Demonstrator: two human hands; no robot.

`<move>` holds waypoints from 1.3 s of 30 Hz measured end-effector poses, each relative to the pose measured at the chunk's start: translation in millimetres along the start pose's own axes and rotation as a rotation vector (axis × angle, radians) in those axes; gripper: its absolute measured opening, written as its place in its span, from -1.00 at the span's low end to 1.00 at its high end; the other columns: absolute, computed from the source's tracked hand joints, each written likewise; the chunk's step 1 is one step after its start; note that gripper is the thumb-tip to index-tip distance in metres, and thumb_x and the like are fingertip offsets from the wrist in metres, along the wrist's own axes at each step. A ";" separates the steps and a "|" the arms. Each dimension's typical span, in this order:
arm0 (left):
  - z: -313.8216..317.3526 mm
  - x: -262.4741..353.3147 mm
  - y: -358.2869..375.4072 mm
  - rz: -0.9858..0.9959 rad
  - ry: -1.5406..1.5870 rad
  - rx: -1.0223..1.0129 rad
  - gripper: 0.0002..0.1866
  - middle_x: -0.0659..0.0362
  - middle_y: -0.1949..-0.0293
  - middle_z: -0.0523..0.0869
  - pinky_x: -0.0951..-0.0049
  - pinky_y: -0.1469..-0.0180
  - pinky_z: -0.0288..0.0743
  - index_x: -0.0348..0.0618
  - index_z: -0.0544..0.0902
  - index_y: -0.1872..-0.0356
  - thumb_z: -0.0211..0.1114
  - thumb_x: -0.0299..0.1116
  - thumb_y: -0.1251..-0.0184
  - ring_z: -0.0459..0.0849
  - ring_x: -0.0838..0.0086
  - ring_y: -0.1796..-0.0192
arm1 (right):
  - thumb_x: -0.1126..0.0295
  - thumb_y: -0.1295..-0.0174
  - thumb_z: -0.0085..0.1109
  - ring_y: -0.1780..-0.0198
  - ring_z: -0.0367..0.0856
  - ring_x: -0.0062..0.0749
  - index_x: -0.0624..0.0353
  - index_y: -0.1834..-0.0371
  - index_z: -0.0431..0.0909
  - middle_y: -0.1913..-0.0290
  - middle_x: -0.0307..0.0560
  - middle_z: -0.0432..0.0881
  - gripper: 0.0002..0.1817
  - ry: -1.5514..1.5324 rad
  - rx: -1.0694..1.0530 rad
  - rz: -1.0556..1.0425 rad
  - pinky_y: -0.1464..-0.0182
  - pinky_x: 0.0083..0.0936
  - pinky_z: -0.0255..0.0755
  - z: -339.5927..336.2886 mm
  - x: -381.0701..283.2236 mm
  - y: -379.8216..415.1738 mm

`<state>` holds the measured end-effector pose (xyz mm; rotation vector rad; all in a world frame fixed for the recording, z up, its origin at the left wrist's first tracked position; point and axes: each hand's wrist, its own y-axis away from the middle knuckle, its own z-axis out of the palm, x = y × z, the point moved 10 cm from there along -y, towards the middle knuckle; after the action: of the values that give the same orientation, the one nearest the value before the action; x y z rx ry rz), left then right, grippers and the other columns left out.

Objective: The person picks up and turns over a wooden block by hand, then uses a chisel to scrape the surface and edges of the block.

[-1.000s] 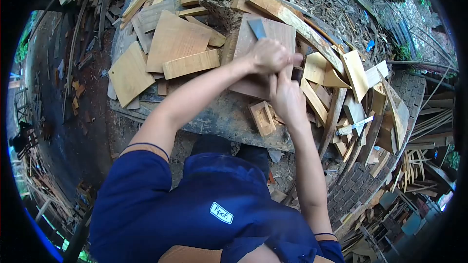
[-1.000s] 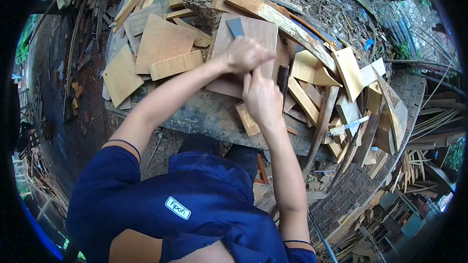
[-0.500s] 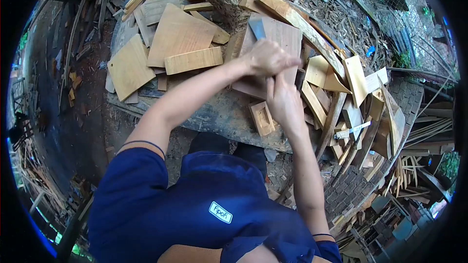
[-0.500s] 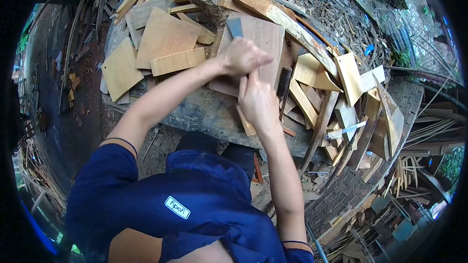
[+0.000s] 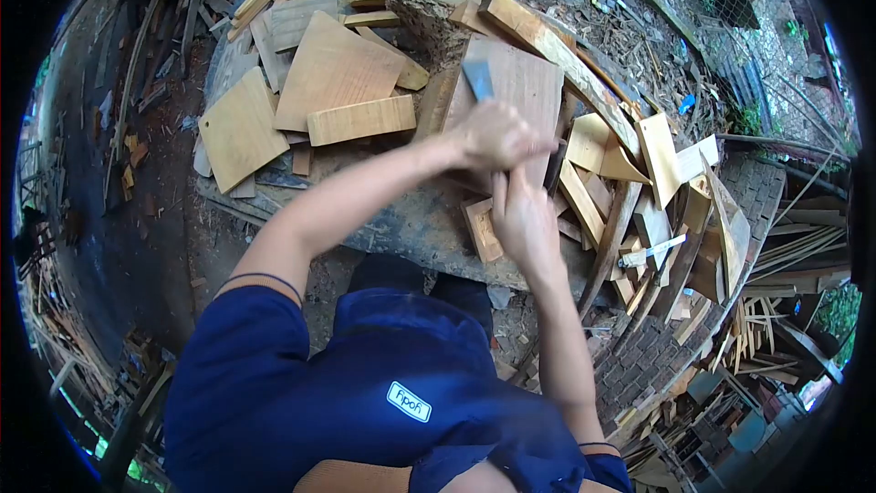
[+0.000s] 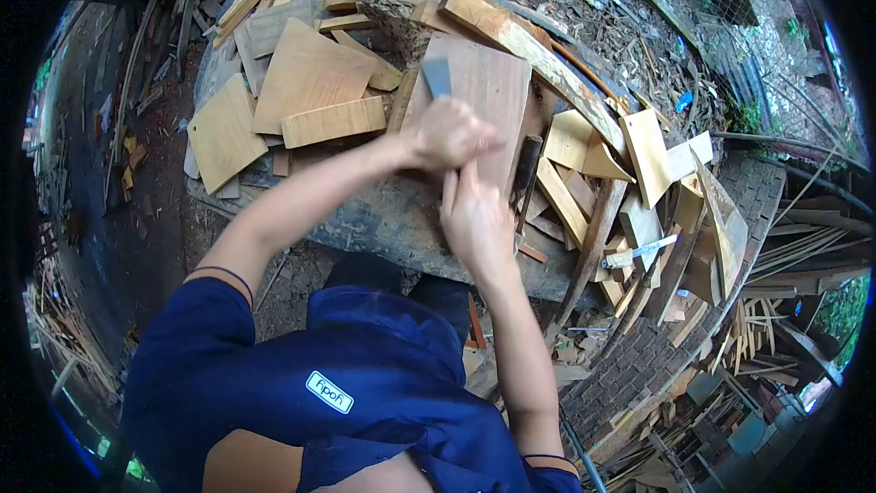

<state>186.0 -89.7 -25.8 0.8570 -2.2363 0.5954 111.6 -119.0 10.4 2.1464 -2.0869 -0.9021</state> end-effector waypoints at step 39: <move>0.6 -10.2 -5.4 0.020 -0.140 0.025 -0.39 0.09 0.69 0.65 0.22 0.54 0.50 0.10 0.66 0.66 -0.10 0.10 -0.58 0.67 0.27 0.63 | 0.12 -0.46 -0.08 0.17 0.59 0.50 0.27 -0.05 0.51 0.27 0.54 0.62 -0.59 -0.132 0.081 0.079 0.06 0.21 0.46 8.8 13.6 -5.2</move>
<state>195.4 -89.5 -32.6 0.9155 -2.3697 0.5904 112.0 -127.6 -4.2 2.0776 -2.2893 -0.9935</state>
